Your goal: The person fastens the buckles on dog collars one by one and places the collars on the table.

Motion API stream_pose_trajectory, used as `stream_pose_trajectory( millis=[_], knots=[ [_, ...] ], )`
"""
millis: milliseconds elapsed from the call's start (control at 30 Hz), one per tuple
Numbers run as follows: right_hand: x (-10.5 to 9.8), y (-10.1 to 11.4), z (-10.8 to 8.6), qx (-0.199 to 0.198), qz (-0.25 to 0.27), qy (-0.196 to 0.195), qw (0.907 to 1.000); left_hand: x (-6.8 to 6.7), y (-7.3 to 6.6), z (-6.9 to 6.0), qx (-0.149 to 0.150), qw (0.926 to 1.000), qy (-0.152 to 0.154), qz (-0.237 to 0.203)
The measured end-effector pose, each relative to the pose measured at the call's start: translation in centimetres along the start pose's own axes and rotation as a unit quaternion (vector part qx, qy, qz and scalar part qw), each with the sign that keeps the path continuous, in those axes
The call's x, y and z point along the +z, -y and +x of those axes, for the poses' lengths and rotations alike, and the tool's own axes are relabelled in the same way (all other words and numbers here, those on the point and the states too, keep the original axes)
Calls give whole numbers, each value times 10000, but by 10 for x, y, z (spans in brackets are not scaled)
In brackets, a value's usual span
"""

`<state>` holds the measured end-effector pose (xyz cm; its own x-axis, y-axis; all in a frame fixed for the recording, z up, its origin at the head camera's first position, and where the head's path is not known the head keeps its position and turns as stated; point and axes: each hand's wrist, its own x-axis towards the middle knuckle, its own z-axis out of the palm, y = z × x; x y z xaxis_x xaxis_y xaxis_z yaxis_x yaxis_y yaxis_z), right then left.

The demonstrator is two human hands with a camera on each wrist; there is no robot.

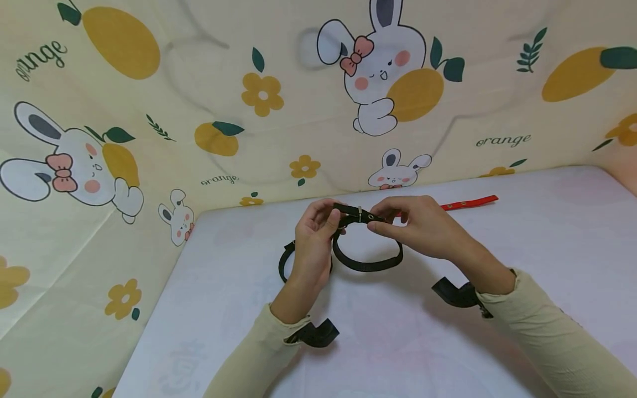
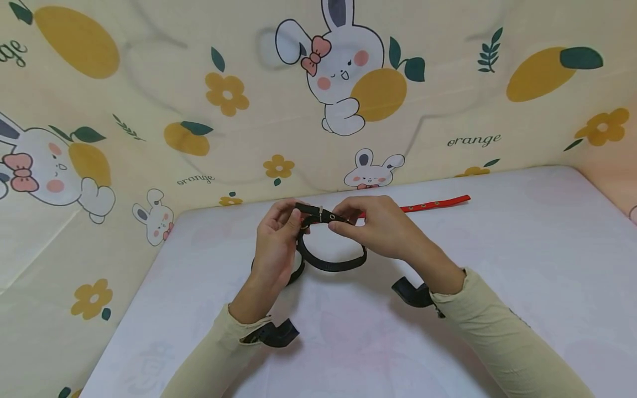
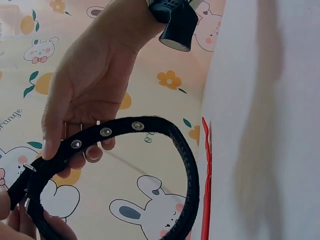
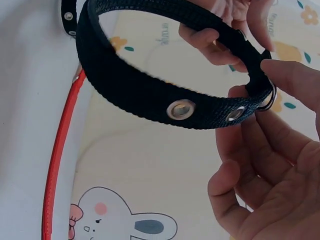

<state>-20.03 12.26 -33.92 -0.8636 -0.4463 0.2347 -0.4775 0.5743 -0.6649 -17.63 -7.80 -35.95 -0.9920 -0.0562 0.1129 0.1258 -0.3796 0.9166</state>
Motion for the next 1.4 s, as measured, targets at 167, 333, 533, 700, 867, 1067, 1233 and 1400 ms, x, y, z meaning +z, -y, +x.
stream_pose_trajectory(
  millis=[167,333,533,700,867,1067,1233,1400],
  knots=[
    [0,2,-1,-237,-70,-125,9996,0,2,-1,-33,9998,175,-130],
    [1,4,-2,-420,-133,-269,9987,0,5,-1,-127,9995,277,102],
    [0,6,-1,-421,-194,-280,9985,2,4,-1,-146,9999,41,3],
    [0,6,-1,-317,-175,-204,9991,2,1,-1,-347,9991,-104,-237],
    [-1,6,-1,-280,-156,-189,9993,2,-1,-1,-451,9979,-188,-425],
    [-2,6,-3,-269,-71,-222,9994,2,-1,0,-533,9970,-186,-526],
    [1,5,-4,-427,-32,-267,9987,3,2,-2,-435,9983,17,-389],
    [2,5,-4,-599,-59,-349,9976,3,4,-2,-403,9989,52,-234]
  ],
)
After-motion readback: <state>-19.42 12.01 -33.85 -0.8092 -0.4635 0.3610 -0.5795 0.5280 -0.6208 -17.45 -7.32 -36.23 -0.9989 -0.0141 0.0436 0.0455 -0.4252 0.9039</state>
